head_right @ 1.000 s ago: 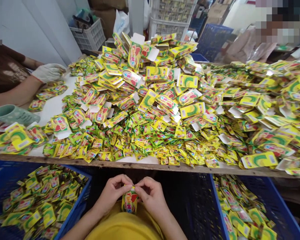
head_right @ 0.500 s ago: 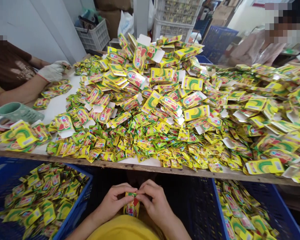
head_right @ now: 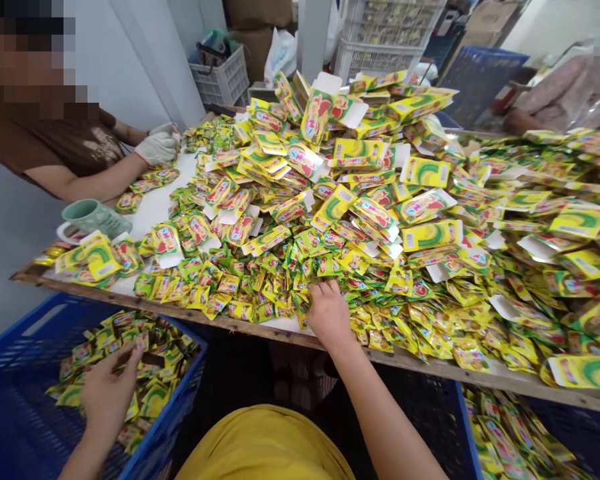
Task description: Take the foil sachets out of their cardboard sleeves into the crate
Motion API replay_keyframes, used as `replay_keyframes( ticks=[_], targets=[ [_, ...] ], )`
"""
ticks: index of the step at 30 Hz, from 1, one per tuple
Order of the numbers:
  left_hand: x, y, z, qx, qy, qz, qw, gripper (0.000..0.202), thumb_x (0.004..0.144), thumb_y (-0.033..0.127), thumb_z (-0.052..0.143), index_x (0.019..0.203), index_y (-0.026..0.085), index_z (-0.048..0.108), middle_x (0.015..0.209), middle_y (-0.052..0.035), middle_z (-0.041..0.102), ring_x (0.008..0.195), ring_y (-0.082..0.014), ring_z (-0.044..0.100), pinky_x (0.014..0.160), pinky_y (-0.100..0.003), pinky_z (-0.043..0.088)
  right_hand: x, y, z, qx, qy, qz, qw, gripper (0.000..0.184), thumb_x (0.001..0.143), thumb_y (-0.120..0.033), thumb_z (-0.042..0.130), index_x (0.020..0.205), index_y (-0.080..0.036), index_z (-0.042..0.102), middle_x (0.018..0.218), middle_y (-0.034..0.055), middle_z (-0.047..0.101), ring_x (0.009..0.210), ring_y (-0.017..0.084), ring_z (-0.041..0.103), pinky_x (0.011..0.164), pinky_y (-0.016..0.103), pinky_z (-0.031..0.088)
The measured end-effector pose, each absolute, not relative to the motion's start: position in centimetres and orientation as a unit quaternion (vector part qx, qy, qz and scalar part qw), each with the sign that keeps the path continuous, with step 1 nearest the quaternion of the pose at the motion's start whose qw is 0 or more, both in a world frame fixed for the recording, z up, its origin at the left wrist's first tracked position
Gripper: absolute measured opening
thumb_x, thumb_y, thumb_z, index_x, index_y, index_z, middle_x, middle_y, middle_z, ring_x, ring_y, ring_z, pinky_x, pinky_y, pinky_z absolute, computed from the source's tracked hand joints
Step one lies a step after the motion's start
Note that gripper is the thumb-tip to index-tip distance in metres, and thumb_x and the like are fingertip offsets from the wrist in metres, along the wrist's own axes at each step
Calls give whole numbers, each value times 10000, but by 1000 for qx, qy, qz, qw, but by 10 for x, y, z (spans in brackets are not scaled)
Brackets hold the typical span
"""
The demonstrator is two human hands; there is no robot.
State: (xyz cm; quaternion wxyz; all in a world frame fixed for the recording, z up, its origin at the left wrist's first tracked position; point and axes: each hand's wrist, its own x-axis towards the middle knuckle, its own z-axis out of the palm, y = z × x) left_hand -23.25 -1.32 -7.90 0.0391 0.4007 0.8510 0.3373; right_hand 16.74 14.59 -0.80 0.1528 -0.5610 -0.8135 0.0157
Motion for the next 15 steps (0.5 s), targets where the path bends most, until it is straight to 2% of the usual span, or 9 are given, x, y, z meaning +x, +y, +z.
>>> replay_keyframes(
  ticks=[2, 4, 6, 10, 13, 15],
  targets=[
    [-193, 8, -56, 476, 786, 391, 49, 257, 827, 381, 566, 875, 168, 700, 869, -77, 693, 807, -233, 634, 817, -381, 496, 174, 144, -13, -555, -811, 34, 182, 373, 778, -28, 446, 1057, -134, 670, 918, 124, 652, 923, 278, 489, 835, 377, 432],
    [-147, 38, -35, 588, 696, 403, 79, 192, 860, 311, 546, 917, 205, 696, 905, -54, 687, 863, -208, 620, 857, -357, 479, 181, 143, -16, -542, -806, 71, 227, 330, 807, -60, 456, 1008, -174, 691, 921, 100, 667, 893, 261, 513, 808, 371, 446],
    [-111, 69, -19, 679, 643, 345, 87, 162, 862, 274, 554, 936, 211, 683, 916, -64, 665, 901, -220, 590, 862, -372, 457, 187, 141, -17, -535, -790, 113, 277, 262, 846, -132, 476, 959, -205, 701, 923, 80, 681, 886, 245, 551, 798, 364, 458],
    [-91, 104, -10, 724, 659, 192, 72, 122, 795, 280, 643, 876, 189, 633, 949, -94, 618, 939, -281, 541, 784, -399, 421, 196, 137, -18, -561, -734, 178, 338, 233, 881, -275, 486, 970, -207, 690, 935, 77, 697, 889, 232, 619, 796, 351, 479],
    [-98, 109, -11, 727, 660, 158, 104, 138, 789, 288, 648, 856, 181, 590, 893, -80, 624, 880, -270, 549, 737, -378, 406, 200, 138, -18, -615, -673, 214, 350, 281, 868, -362, 501, 999, -186, 676, 817, 67, 701, 730, 215, 632, 695, 328, 493],
    [-100, 108, -11, 735, 642, 171, 134, 119, 789, 284, 642, 777, 185, 578, 822, -60, 616, 833, -246, 553, 721, -355, 403, 202, 139, -19, -643, -641, 233, 349, 315, 853, -402, 514, 1015, -178, 665, 711, 44, 675, 618, 193, 601, 604, 297, 481]
  ],
)
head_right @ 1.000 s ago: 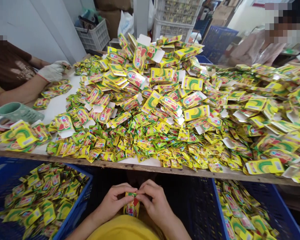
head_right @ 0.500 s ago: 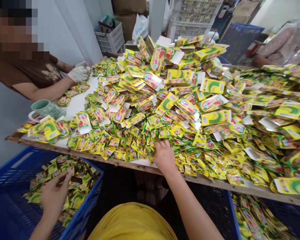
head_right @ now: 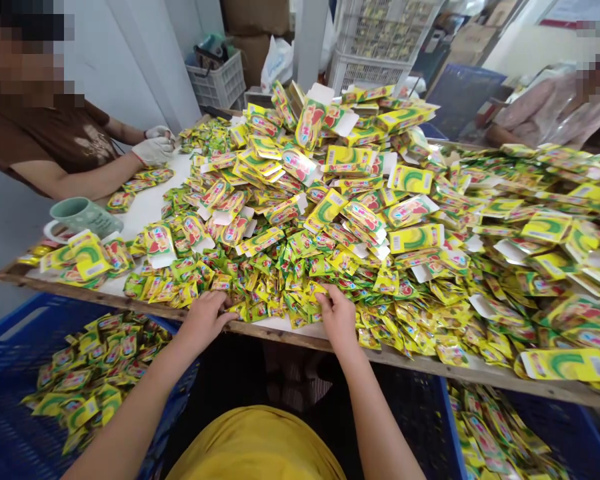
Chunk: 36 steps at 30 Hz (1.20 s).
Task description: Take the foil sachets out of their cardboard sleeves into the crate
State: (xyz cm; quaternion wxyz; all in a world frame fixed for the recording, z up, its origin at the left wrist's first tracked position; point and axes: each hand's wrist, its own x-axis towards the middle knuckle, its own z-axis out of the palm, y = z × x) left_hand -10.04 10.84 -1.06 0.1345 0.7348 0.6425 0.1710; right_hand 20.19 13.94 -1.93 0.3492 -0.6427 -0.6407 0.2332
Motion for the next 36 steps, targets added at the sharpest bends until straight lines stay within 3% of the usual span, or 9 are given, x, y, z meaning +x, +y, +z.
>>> replay_keyframes(
  ticks=[8, 12, 14, 18, 21, 25, 28, 31, 36],
  targets=[
    [-75, 104, -30, 637, 626, 381, 239, 125, 802, 135, 476, 703, 198, 518, 670, 22, 589, 658, -137, 576, 645, -243, 436, 200, 142, -11, -620, -545, 380, 417, 386, 793, -475, 586, 1028, -171, 620, 644, 7, 608, 486, 157, 537, 475, 270, 455],
    [-65, 109, -37, 624, 636, 413, 189, 130, 824, 167, 488, 711, 193, 547, 712, -1, 590, 712, -154, 574, 691, -261, 446, 187, 165, 9, -575, -645, 315, 392, 308, 786, -296, 594, 1069, -180, 631, 892, 55, 668, 681, 184, 593, 649, 306, 487],
    [-62, 108, -36, 631, 630, 425, 152, 127, 849, 184, 492, 755, 190, 576, 761, -22, 601, 767, -174, 571, 736, -292, 451, 178, 180, 17, -561, -710, 248, 345, 371, 771, -167, 566, 1137, -199, 617, 1005, 71, 662, 820, 210, 605, 760, 333, 473],
    [-60, 101, -34, 633, 622, 457, 69, 65, 854, 219, 563, 847, 193, 621, 884, -52, 648, 900, -209, 574, 862, -366, 442, 170, 191, 21, -534, -781, 195, 258, 382, 731, -41, 523, 1051, -203, 655, 984, 84, 662, 913, 230, 592, 793, 334, 450],
    [-61, 92, -36, 626, 621, 467, 66, 70, 859, 224, 565, 846, 200, 629, 893, -52, 653, 908, -212, 585, 872, -377, 449, 178, 189, 25, -512, -790, 241, 233, 348, 726, -66, 559, 1033, -205, 647, 893, 48, 672, 773, 193, 602, 714, 299, 451],
    [-62, 88, -34, 618, 612, 489, 65, 61, 858, 199, 567, 852, 200, 627, 871, -52, 648, 878, -206, 589, 855, -376, 463, 188, 211, 44, -560, -738, 265, 268, 324, 759, -246, 623, 1073, -167, 612, 712, -7, 628, 613, 154, 548, 589, 256, 418],
    [-60, 103, -17, 625, 583, 517, 46, 70, 848, 160, 577, 880, 198, 626, 878, -54, 656, 884, -203, 595, 872, -382, 466, 183, 248, 59, -586, -745, 216, 236, 320, 753, -305, 659, 1041, -166, 648, 663, -19, 596, 603, 150, 536, 573, 247, 395],
    [-58, 140, 8, 649, 562, 512, 23, 81, 845, 168, 583, 895, 193, 643, 936, -66, 670, 934, -212, 592, 907, -396, 455, 173, 281, 62, -609, -752, 171, 184, 413, 651, -237, 760, 1047, -171, 667, 658, -13, 600, 625, 163, 556, 609, 258, 399],
    [-65, 208, 30, 717, 599, 349, 73, 342, 769, 276, 689, 1092, 180, 630, 1203, -133, 620, 1139, -320, 526, 952, -498, 399, 168, 296, 52, -610, -769, 126, 143, 437, 590, -206, 803, 1005, -153, 678, 807, 52, 652, 754, 214, 605, 700, 298, 439]
  ],
)
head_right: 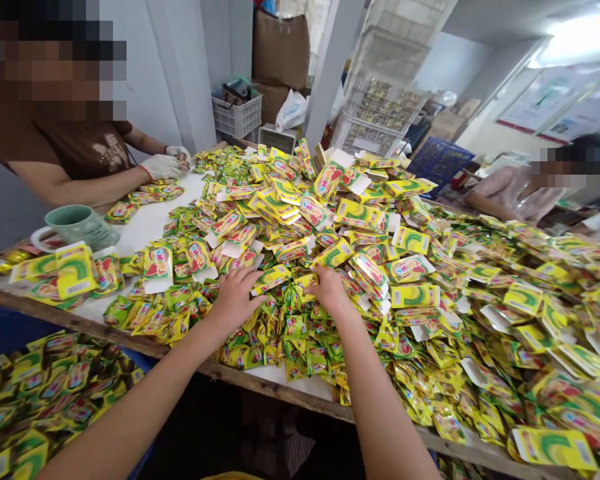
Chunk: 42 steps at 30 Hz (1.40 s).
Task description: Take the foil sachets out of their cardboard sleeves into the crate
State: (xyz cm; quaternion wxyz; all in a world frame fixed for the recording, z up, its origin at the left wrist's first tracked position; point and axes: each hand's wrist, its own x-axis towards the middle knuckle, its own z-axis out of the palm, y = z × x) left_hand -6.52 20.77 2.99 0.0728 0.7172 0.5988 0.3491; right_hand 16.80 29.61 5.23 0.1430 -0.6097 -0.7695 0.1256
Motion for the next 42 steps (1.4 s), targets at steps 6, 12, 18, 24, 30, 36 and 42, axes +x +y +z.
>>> replay_keyframes(
  ticks=[6, 12, 18, 24, 30, 36, 42],
  targets=[
    [-78, 226, 26, 748, 553, 325, 171, 317, 800, 189, 608, 1116, 163, 615, 1116, -113, 677, 1049, -263, 612, 931, -393, 443, 171, 280, 47, -569, -801, 111, 152, 384, 681, -176, 729, 1051, -193, 632, 1099, 92, 611, 989, 243, 589, 853, 349, 449],
    [-93, 200, 64, 648, 565, 445, 252, 222, 745, 211, 648, 963, 208, 609, 949, -23, 693, 829, -185, 650, 721, -265, 476, 160, 275, 66, -500, -860, 75, 69, 401, 721, -133, 682, 1111, -211, 630, 1150, 108, 535, 1008, 245, 562, 844, 339, 447],
    [-114, 141, 88, 486, 514, 487, 513, 321, 671, 250, 732, 919, 176, 544, 841, -1, 663, 757, -148, 621, 681, -230, 461, 166, 276, 88, -441, -893, 72, 53, 273, 683, -81, 671, 930, -194, 648, 961, 78, 639, 1010, 246, 565, 896, 339, 424],
    [-65, 91, 58, 380, 474, 383, 696, 485, 577, 160, 789, 993, 153, 541, 837, -47, 707, 759, -171, 642, 702, -263, 468, 162, 201, 78, -495, -674, 385, 390, 289, 748, -341, 689, 983, -197, 603, 817, 24, 661, 737, 199, 613, 672, 312, 483],
    [-5, 63, 37, 342, 478, 361, 724, 524, 556, 135, 790, 1010, 150, 529, 812, -36, 700, 724, -174, 650, 686, -267, 474, 138, 81, 26, -510, -437, 543, 504, 311, 689, -314, 754, 890, -211, 542, 708, -26, 618, 632, 142, 569, 581, 249, 474],
    [30, 42, 36, 331, 480, 305, 753, 591, 577, 138, 802, 1094, 164, 516, 907, -70, 715, 812, -199, 670, 758, -309, 499, 177, 50, 11, -559, -406, 506, 516, 324, 707, -311, 730, 979, -190, 603, 874, 28, 652, 767, 180, 602, 689, 295, 500],
    [61, 37, 37, 313, 458, 298, 776, 487, 584, 165, 811, 1018, 137, 591, 964, -91, 712, 879, -214, 668, 828, -343, 499, 205, 40, 20, -548, -435, 491, 519, 245, 727, -320, 729, 862, -201, 564, 781, -2, 620, 734, 166, 569, 679, 271, 465]
  ],
)
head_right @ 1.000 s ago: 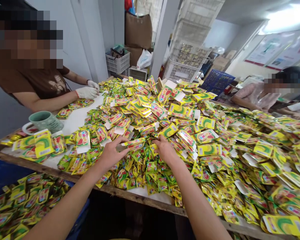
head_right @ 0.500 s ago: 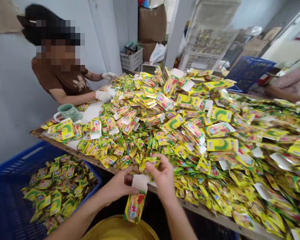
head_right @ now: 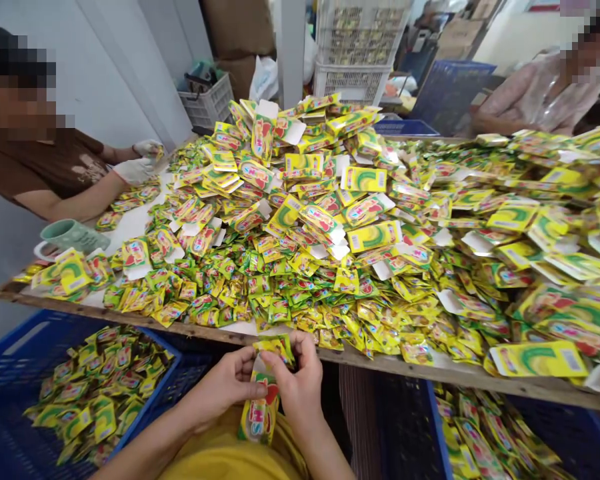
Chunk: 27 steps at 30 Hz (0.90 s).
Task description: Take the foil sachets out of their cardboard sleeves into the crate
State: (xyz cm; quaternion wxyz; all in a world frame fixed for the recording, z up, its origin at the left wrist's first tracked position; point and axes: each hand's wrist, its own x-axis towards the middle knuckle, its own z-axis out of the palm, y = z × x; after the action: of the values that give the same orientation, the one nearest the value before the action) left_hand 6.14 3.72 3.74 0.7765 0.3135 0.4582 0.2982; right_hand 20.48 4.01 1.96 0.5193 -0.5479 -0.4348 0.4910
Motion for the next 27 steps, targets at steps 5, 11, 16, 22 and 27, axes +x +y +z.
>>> replay_keyframes(
  ticks=[5, 11, 16, 22, 27],
  targets=[
    [66, 41, 37, 340, 453, 300, 768, 391, 596, 168, 786, 945, 130, 613, 903, -69, 715, 821, -188, 662, 788, -302, 482, 231, 37, 24, -538, -579, 466, 398, 168, 824, -328, 626, 745, -184, 593, 733, 0, 583, 700, 155, 514, 654, 257, 410],
    [59, 35, 30, 404, 451, 257, 753, 345, 603, 72, 696, 925, 140, 592, 842, -33, 688, 781, -165, 633, 735, -266, 452, 242, 46, 45, -490, -697, 481, 204, 188, 813, -205, 604, 632, -173, 567, 692, -16, 539, 674, 135, 497, 608, 234, 355],
    [38, 29, 29, 388, 434, 261, 770, 343, 598, 102, 715, 911, 135, 580, 835, -17, 644, 781, -162, 597, 719, -261, 427, 225, 51, 56, -490, -718, 460, 183, 140, 764, -136, 630, 883, -205, 608, 821, -13, 605, 744, 149, 539, 668, 246, 385],
    [15, 27, 23, 385, 470, 314, 730, 200, 650, 191, 720, 747, 137, 555, 622, 63, 486, 603, -94, 460, 609, -221, 348, 195, 63, 34, -490, -744, 369, 267, 107, 735, -181, 714, 668, -202, 633, 684, -2, 570, 718, 176, 535, 646, 274, 387],
    [5, 26, 20, 346, 424, 335, 767, 266, 681, 266, 738, 875, 128, 620, 809, -15, 638, 756, -148, 576, 739, -260, 416, 186, 65, 29, -448, -754, 417, 239, 132, 801, -278, 677, 686, -223, 710, 987, 54, 623, 994, 230, 533, 876, 363, 404]
  ],
)
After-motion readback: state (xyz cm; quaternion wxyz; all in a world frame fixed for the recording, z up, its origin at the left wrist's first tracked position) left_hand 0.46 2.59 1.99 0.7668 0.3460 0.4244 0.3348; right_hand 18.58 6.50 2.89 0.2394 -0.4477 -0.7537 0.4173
